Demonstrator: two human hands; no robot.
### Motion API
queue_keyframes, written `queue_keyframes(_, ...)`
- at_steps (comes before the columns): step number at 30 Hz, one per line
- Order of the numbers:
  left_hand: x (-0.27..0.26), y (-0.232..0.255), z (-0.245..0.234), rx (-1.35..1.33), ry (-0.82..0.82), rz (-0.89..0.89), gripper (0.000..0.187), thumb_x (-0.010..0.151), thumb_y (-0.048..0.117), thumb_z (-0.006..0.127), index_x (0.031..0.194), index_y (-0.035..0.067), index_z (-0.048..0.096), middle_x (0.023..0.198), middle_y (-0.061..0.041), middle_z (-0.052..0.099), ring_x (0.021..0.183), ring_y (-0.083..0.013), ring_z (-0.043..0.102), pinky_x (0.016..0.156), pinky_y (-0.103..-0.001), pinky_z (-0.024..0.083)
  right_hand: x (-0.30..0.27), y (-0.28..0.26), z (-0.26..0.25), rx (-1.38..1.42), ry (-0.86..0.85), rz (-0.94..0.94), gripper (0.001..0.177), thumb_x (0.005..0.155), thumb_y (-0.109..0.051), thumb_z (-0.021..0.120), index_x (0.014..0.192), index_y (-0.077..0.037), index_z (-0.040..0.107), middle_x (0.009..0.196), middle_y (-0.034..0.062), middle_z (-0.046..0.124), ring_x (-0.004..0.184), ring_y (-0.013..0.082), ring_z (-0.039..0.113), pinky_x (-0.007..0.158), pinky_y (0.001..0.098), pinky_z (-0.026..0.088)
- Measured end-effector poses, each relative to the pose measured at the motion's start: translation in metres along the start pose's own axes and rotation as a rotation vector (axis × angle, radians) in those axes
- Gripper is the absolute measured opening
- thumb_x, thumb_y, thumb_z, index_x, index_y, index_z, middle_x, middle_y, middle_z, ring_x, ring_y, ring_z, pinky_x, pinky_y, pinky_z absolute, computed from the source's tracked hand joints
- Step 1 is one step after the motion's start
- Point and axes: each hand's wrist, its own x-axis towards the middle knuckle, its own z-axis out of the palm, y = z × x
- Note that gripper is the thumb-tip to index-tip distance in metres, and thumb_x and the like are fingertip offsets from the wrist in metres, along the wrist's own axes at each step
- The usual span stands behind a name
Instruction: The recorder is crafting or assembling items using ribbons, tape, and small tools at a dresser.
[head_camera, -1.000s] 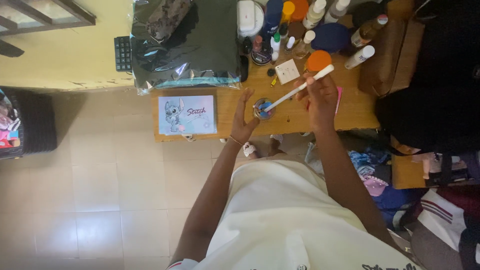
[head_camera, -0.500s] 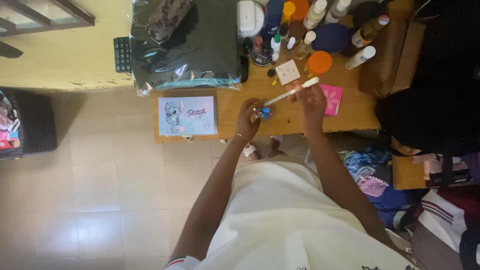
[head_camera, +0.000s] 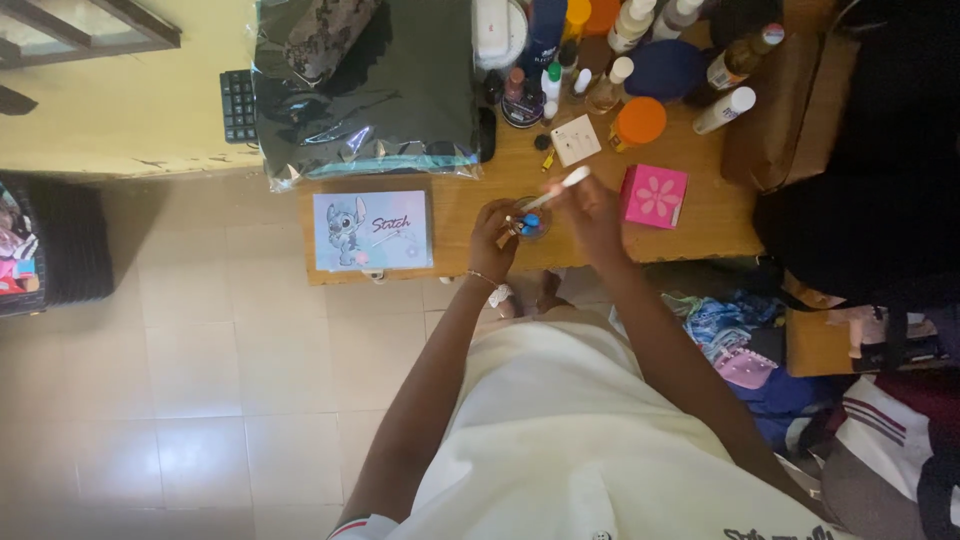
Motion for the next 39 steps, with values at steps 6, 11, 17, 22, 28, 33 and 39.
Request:
queue_keyframes(6,-0.003,0.001,-0.002,0.092,0.014,0.031,0.055,0.076,-0.021,0.064,0.123,0.008,0.066,0.142,-0.01,0.054,0.13,-0.0265,0.061,0.099,-0.034,0.062,0.003,-0.005,0.011,-0.433,-0.144,-0.126,0.02,0.101,-0.018,0.067,0.115,-0.005,0.072,0.118,0.0111,0.074,0.106,0.0211,0.068,0.092,0.0354,0.054)
queue_keyframes(11,-0.013,-0.008,-0.001,0.038,0.004,-0.044,0.066,0.08,-0.018,0.066,0.138,0.008,0.05,0.143,-0.011,0.052,0.134,-0.0273,0.057,0.105,-0.035,0.057,0.0,-0.007,0.019,-0.558,-0.263,-0.178,0.023,0.097,-0.018,0.071,0.117,-0.009,0.076,0.12,0.012,0.073,0.114,0.0289,0.067,0.1,0.0411,0.05)
queue_keyframes(17,-0.021,-0.029,-0.007,0.187,-0.072,-0.075,0.072,0.079,-0.006,0.073,0.144,0.008,0.046,0.136,-0.012,0.058,0.124,-0.0267,0.061,0.101,-0.039,0.056,-0.012,-0.008,0.037,-0.174,-0.342,0.094,0.029,0.098,-0.02,0.067,0.126,-0.011,0.071,0.124,0.0108,0.07,0.117,0.0278,0.067,0.105,0.0423,0.051)
queue_keyframes(22,-0.009,-0.007,-0.008,0.264,-0.043,0.008,0.072,0.078,0.009,0.083,0.141,0.009,0.049,0.13,-0.015,0.063,0.12,-0.0304,0.065,0.096,-0.042,0.056,0.001,0.001,0.016,-0.295,-0.408,-0.138,0.042,0.091,-0.012,0.074,0.132,-0.001,0.069,0.137,0.0253,0.059,0.128,0.0407,0.054,0.11,0.0526,0.039)
queue_keyframes(28,0.011,0.018,-0.01,0.317,-0.062,0.131,0.072,0.072,0.002,0.083,0.138,0.01,0.056,0.138,-0.018,0.06,0.131,-0.039,0.059,0.111,-0.045,0.05,0.006,0.137,-0.038,0.489,-0.009,0.181,0.042,0.101,-0.036,0.064,0.129,-0.005,0.072,0.125,0.013,0.072,0.111,0.0232,0.066,0.102,0.0414,0.049)
queue_keyframes(33,0.018,0.02,-0.01,0.325,-0.111,0.082,0.075,0.072,0.003,0.084,0.14,0.009,0.053,0.141,-0.018,0.058,0.133,-0.0401,0.055,0.111,-0.045,0.049,0.022,0.112,-0.055,-1.046,-0.045,-0.178,0.032,0.078,-0.01,0.071,0.11,-0.003,0.069,0.115,0.0197,0.066,0.112,0.0413,0.061,0.097,0.0508,0.049)
queue_keyframes(39,0.021,0.001,-0.004,0.376,-0.097,-0.024,0.08,0.069,0.008,0.088,0.141,0.009,0.052,0.139,-0.018,0.057,0.128,-0.0382,0.058,0.108,-0.043,0.051,0.009,0.163,-0.056,-1.052,-0.074,0.024,0.017,0.085,-0.004,0.071,0.101,-0.001,0.068,0.103,0.0239,0.063,0.103,0.0421,0.059,0.09,0.0539,0.048)
